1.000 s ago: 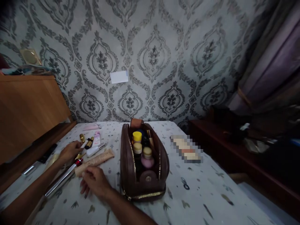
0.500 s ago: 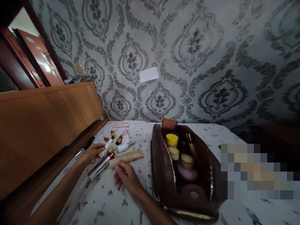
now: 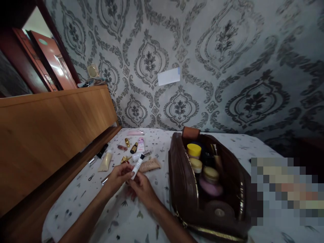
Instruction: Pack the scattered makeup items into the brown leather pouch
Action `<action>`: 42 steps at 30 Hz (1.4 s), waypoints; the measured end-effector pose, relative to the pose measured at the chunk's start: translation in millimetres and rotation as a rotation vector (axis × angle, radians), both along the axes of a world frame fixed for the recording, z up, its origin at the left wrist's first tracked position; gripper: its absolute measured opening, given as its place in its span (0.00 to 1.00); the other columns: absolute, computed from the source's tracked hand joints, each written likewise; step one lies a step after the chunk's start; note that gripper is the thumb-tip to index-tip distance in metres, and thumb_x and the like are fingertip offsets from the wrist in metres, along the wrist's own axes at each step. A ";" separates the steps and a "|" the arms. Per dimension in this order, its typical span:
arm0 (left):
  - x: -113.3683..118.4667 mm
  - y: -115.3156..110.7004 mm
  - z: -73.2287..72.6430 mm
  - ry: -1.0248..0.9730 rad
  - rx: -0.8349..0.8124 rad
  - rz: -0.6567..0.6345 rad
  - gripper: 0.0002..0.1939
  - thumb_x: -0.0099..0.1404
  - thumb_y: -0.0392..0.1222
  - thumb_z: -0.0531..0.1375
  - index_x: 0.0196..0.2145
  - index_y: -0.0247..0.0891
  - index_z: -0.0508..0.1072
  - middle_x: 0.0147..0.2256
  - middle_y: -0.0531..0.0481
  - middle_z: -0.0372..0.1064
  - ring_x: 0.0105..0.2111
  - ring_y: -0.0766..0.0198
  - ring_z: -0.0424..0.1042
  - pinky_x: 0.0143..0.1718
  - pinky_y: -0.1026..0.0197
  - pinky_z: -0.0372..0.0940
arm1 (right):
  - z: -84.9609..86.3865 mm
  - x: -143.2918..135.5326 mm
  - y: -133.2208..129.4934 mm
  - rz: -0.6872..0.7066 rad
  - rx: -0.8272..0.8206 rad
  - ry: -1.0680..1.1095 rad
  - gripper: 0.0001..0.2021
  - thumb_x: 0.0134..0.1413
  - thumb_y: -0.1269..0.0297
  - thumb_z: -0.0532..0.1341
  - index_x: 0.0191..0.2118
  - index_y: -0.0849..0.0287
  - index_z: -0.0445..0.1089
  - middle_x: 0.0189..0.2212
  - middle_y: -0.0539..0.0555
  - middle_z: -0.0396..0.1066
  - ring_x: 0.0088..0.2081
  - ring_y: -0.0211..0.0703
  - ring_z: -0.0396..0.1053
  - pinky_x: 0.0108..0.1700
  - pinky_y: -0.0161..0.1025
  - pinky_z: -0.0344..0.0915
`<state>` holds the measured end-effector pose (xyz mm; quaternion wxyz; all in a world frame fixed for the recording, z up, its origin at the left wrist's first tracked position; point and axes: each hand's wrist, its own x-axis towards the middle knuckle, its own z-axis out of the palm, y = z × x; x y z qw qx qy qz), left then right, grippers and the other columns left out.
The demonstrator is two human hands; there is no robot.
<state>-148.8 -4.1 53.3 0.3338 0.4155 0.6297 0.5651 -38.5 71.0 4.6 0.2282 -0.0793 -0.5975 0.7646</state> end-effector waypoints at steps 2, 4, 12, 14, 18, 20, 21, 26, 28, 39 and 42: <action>0.2 -1.7 -2.7 0.041 0.007 0.010 0.16 0.53 0.50 0.66 0.33 0.34 0.74 0.26 0.50 0.71 0.26 0.64 0.70 0.26 0.65 0.61 | 1.8 -0.2 0.3 0.000 0.000 -0.003 0.33 0.51 0.41 0.61 0.55 0.61 0.63 0.36 0.57 0.73 0.22 0.37 0.70 0.19 0.31 0.61; 1.8 -4.1 -5.4 0.102 0.009 0.033 0.14 0.56 0.50 0.65 0.33 0.35 0.74 0.26 0.49 0.71 0.26 0.63 0.70 0.26 0.65 0.61 | 3.1 -0.2 0.9 -0.005 0.000 -0.003 0.32 0.51 0.40 0.61 0.53 0.61 0.64 0.35 0.56 0.73 0.21 0.37 0.69 0.18 0.31 0.61; -9.6 2.0 5.2 0.255 0.131 0.200 0.14 0.61 0.48 0.62 0.43 0.40 0.70 0.31 0.52 0.68 0.29 0.65 0.67 0.30 0.65 0.61 | -2.1 -1.7 2.6 -0.038 0.051 -0.034 0.27 0.49 0.39 0.62 0.41 0.61 0.68 0.27 0.51 0.69 0.18 0.35 0.65 0.17 0.31 0.56; -18.3 9.7 12.1 0.235 0.153 0.188 0.17 0.61 0.49 0.62 0.46 0.40 0.70 0.30 0.53 0.66 0.29 0.66 0.66 0.30 0.66 0.61 | -3.3 -2.2 2.9 -0.035 0.065 -0.053 0.26 0.48 0.38 0.61 0.36 0.60 0.67 0.25 0.49 0.68 0.18 0.34 0.64 0.17 0.31 0.55; -30.9 24.5 16.9 0.126 0.162 0.124 0.21 0.58 0.55 0.63 0.43 0.36 0.71 0.24 0.56 0.61 0.22 0.69 0.61 0.22 0.67 0.55 | -2.4 -1.7 3.3 -0.034 0.086 -0.088 0.25 0.48 0.39 0.61 0.34 0.60 0.65 0.24 0.48 0.67 0.16 0.32 0.62 0.17 0.30 0.53; -33.1 28.4 14.0 0.052 0.169 0.117 0.23 0.56 0.57 0.64 0.39 0.35 0.71 0.22 0.57 0.60 0.20 0.71 0.59 0.20 0.68 0.52 | -1.7 -1.0 3.4 -0.031 0.093 -0.106 0.24 0.48 0.40 0.61 0.34 0.60 0.65 0.24 0.48 0.68 0.16 0.31 0.62 0.16 0.29 0.52; -33.5 29.1 12.0 0.008 0.176 0.122 0.23 0.54 0.58 0.65 0.37 0.35 0.71 0.21 0.57 0.60 0.19 0.72 0.58 0.19 0.69 0.51 | -1.6 -0.8 3.4 -0.029 0.096 -0.111 0.23 0.49 0.41 0.61 0.33 0.61 0.65 0.24 0.48 0.68 0.16 0.31 0.61 0.17 0.29 0.52; -34.8 22.2 6.5 -0.196 0.218 0.163 0.23 0.50 0.57 0.68 0.32 0.36 0.68 0.21 0.59 0.59 0.18 0.75 0.57 0.17 0.72 0.48 | -3.0 -1.3 4.2 -0.044 0.068 -0.108 0.23 0.48 0.42 0.62 0.35 0.61 0.67 0.23 0.48 0.68 0.16 0.31 0.62 0.17 0.30 0.52; -37.0 18.0 5.9 -0.245 0.228 0.194 0.23 0.50 0.56 0.69 0.31 0.37 0.66 0.22 0.59 0.60 0.18 0.75 0.59 0.17 0.73 0.49 | -3.5 -2.1 4.7 -0.063 0.032 -0.108 0.24 0.48 0.43 0.63 0.40 0.61 0.68 0.23 0.48 0.68 0.16 0.32 0.62 0.17 0.30 0.52; -46.8 13.5 -4.3 -0.214 0.231 0.203 0.25 0.52 0.57 0.67 0.40 0.34 0.73 0.21 0.58 0.61 0.14 0.78 0.51 0.13 0.71 0.43 | -2.4 -2.0 5.4 -0.069 -0.020 -0.130 0.26 0.44 0.44 0.66 0.42 0.61 0.69 0.23 0.49 0.70 0.17 0.33 0.62 0.19 0.31 0.56; -45.8 13.1 -2.3 -0.228 0.232 0.208 0.25 0.50 0.57 0.68 0.38 0.34 0.74 0.21 0.58 0.62 0.14 0.78 0.51 0.13 0.71 0.41 | -1.9 -1.6 5.4 -0.079 -0.023 -0.136 0.26 0.43 0.44 0.67 0.42 0.61 0.70 0.23 0.49 0.70 0.17 0.33 0.63 0.19 0.31 0.56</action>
